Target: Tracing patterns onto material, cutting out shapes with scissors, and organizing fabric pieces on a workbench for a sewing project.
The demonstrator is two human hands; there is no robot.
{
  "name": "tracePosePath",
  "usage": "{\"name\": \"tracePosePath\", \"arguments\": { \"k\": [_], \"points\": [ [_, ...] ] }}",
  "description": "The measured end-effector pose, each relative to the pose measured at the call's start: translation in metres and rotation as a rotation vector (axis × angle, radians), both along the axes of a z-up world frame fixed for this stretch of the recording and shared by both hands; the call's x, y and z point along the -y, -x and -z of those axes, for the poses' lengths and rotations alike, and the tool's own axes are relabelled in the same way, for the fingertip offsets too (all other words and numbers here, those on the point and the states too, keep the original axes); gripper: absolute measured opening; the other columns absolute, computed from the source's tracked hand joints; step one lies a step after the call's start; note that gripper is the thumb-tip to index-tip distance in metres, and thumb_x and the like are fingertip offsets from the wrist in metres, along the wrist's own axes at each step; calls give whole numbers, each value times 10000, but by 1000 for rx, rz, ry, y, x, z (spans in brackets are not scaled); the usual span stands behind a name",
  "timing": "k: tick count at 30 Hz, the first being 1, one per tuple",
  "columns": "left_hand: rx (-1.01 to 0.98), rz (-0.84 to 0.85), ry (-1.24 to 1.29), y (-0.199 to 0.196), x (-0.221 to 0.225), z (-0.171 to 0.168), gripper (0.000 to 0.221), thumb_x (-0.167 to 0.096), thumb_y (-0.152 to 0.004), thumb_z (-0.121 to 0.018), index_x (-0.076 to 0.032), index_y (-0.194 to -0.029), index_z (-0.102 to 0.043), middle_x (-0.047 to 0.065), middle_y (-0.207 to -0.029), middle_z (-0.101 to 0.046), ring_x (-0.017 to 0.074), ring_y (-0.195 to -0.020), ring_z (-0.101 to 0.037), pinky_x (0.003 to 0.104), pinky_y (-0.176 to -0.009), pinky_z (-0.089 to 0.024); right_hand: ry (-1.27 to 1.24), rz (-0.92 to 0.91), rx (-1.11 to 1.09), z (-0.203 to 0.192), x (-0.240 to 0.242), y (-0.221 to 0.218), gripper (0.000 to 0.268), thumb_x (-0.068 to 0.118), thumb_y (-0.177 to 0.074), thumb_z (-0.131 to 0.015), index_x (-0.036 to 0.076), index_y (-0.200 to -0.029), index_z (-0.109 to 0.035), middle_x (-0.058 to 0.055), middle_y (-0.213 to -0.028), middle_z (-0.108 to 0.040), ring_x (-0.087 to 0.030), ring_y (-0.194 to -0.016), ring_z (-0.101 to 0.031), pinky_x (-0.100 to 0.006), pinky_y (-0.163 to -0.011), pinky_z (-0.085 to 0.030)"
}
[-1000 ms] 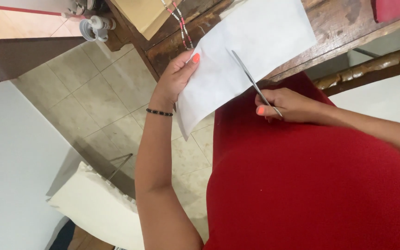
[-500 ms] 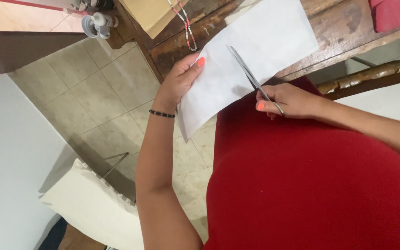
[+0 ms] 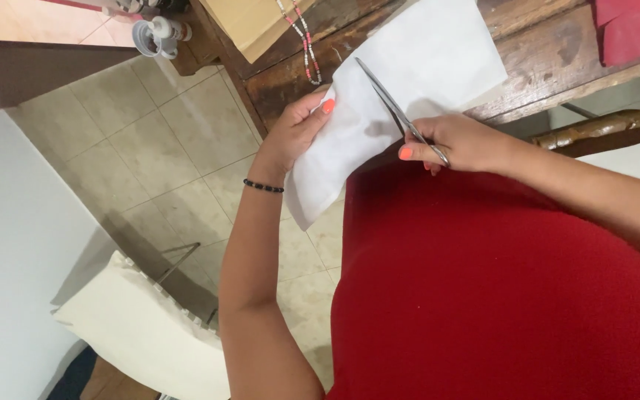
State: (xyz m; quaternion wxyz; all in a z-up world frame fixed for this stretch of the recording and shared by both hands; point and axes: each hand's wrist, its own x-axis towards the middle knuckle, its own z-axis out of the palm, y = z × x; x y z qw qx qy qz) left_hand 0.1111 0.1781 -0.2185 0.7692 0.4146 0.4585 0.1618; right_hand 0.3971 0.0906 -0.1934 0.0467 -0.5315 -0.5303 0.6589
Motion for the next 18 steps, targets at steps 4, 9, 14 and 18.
{"name": "tracePosePath", "arguments": {
  "k": [4, 9, 14, 18],
  "points": [
    [-32, 113, -11, 7, -1, 8, 346, -258, -1051, -624, -90, -1351, -658, 127, -968, -768, 155, -774, -743, 316, -689, -661, 42, -58, -26, -3, -17, 1, 592, 568, -995, -530, 2, -1043, -696, -165, -692, -742, -304, -685, -785, -422, -708, -602],
    [-40, 113, -8, 1, 1, -15, 355, -260, -1041, -618, -88, -1348, -663, 108, -950, -766, 134, -761, -733, 304, -705, -651, 5, 12, -12, 5, -21, 4, 543, 530, -1021, -589, 2, -970, -705, -118, -623, -678, -266, -589, -740, -349, -627, -574],
    [-307, 342, -229, 44, 10, -1, 388, -357, -1042, -583, -72, -1273, -707, 229, -958, -725, 292, -878, -718, 510, -867, -566, 69, 31, 71, -47, -20, -12, 431, 378, -805, -871, -2, -977, -764, -178, -637, -728, -313, -635, -772, -395, -689, -602],
    [-314, 200, -211, -17, -16, -118, 370, -417, -950, -631, -97, -1128, -680, -59, -922, -638, 65, -823, -605, 238, -705, -512, 34, -57, 409, -48, -3, -93, 386, 450, -749, -855, 232, -1055, -766, -31, -727, -732, -191, -629, -597, -284, -654, -442]
  ]
}}
